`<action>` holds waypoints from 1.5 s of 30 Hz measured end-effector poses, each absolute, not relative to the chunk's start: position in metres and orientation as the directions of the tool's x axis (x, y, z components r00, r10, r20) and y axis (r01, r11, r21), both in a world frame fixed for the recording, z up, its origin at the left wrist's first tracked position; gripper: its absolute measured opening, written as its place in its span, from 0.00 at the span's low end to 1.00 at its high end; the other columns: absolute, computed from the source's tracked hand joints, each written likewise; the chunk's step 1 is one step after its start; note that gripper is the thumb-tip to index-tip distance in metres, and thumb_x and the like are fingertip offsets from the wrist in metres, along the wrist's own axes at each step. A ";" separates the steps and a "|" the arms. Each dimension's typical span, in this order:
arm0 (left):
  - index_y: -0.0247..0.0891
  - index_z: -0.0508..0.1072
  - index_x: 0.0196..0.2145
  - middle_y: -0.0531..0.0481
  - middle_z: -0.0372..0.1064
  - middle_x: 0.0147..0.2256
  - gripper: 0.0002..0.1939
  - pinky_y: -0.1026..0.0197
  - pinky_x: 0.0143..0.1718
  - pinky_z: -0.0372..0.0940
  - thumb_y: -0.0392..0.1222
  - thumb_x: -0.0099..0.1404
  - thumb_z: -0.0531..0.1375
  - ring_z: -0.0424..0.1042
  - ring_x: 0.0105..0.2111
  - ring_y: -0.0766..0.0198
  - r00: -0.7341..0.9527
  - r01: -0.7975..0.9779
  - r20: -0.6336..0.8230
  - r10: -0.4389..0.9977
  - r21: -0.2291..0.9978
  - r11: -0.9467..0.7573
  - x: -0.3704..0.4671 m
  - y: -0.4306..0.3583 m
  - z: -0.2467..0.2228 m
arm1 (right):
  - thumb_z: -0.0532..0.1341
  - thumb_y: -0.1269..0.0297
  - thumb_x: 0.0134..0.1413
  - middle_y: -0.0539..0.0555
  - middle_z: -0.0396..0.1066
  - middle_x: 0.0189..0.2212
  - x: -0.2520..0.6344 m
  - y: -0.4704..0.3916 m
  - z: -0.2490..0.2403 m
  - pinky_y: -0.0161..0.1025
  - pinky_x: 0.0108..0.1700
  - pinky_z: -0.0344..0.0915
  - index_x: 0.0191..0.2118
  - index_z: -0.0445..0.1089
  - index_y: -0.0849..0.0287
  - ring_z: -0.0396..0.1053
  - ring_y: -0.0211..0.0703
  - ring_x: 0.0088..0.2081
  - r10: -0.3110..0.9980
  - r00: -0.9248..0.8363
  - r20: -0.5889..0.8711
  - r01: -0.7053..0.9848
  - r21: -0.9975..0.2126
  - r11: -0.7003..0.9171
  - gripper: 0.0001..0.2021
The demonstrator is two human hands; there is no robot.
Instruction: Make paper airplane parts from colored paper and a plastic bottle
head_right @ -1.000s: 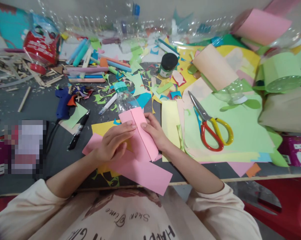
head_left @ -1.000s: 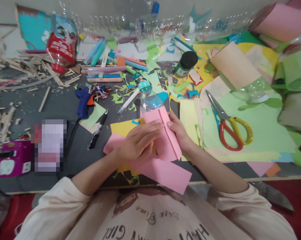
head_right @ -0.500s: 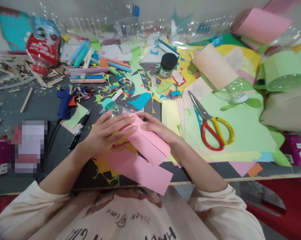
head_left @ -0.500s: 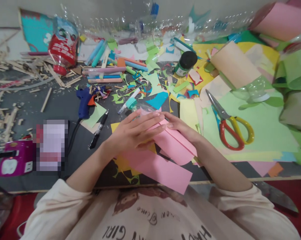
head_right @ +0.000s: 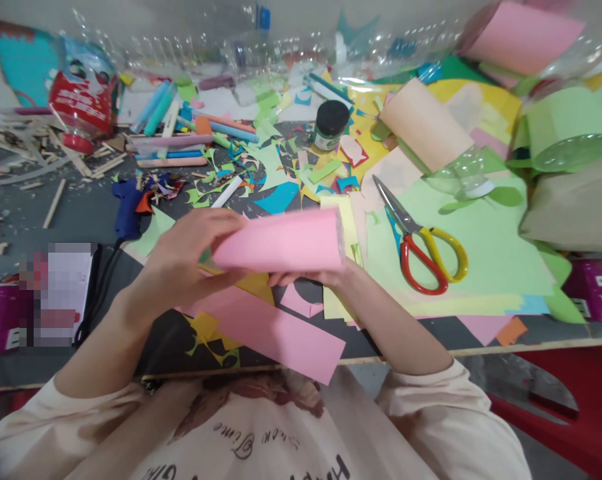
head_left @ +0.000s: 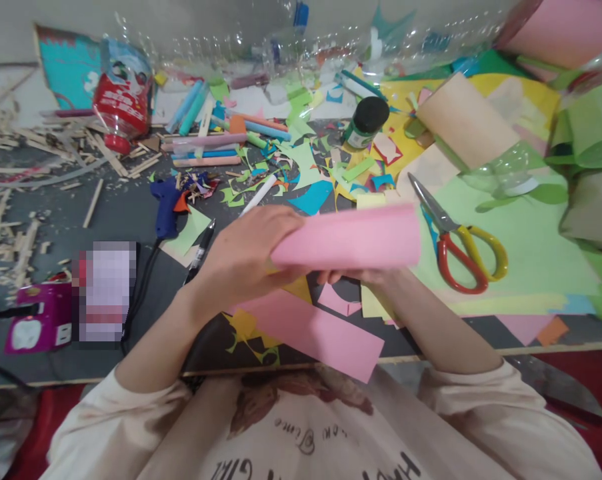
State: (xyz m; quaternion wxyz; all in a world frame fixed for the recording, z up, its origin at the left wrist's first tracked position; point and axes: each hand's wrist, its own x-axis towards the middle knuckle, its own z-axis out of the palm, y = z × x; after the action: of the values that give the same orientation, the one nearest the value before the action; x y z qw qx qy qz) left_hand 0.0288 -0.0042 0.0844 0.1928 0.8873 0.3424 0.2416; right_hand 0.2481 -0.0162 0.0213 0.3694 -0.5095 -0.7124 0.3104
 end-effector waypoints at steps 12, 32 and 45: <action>0.52 0.52 0.66 0.45 0.64 0.48 0.36 0.55 0.43 0.70 0.64 0.65 0.54 0.68 0.43 0.57 0.322 0.431 0.242 0.915 0.823 -0.369 0.064 -0.016 0.019 | 0.66 0.46 0.48 0.56 0.72 0.54 0.223 -0.038 0.021 0.53 0.62 0.63 0.52 0.66 0.53 0.67 0.53 0.58 0.932 -0.212 -0.295 -0.348 -0.868 -0.354 0.28; 0.41 0.45 0.69 0.38 0.56 0.54 0.44 0.47 0.55 0.64 0.66 0.65 0.52 0.61 0.55 0.51 0.400 0.371 0.181 0.899 0.865 -0.339 0.065 -0.029 0.009 | 0.68 0.46 0.41 0.55 0.76 0.46 0.227 -0.031 0.023 0.54 0.56 0.67 0.51 0.67 0.53 0.72 0.55 0.50 0.918 -0.139 -0.372 -0.323 -0.859 -0.397 0.30; 0.34 0.44 0.68 0.32 0.57 0.58 0.45 0.44 0.56 0.62 0.68 0.66 0.46 0.60 0.58 0.46 0.472 0.520 0.251 0.845 0.695 -0.497 0.062 -0.031 0.013 | 0.74 0.48 0.31 0.54 0.77 0.40 0.229 -0.032 0.022 0.52 0.48 0.72 0.41 0.70 0.54 0.74 0.53 0.42 0.932 -0.063 -0.357 -0.332 -0.873 -0.357 0.29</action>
State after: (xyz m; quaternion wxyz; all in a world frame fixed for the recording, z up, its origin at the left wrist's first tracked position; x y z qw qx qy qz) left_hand 0.0621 -0.0314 0.0133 0.2744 0.8129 0.4198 0.2961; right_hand 0.2290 -0.0317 0.0224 0.4772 -0.4905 -0.3059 0.6619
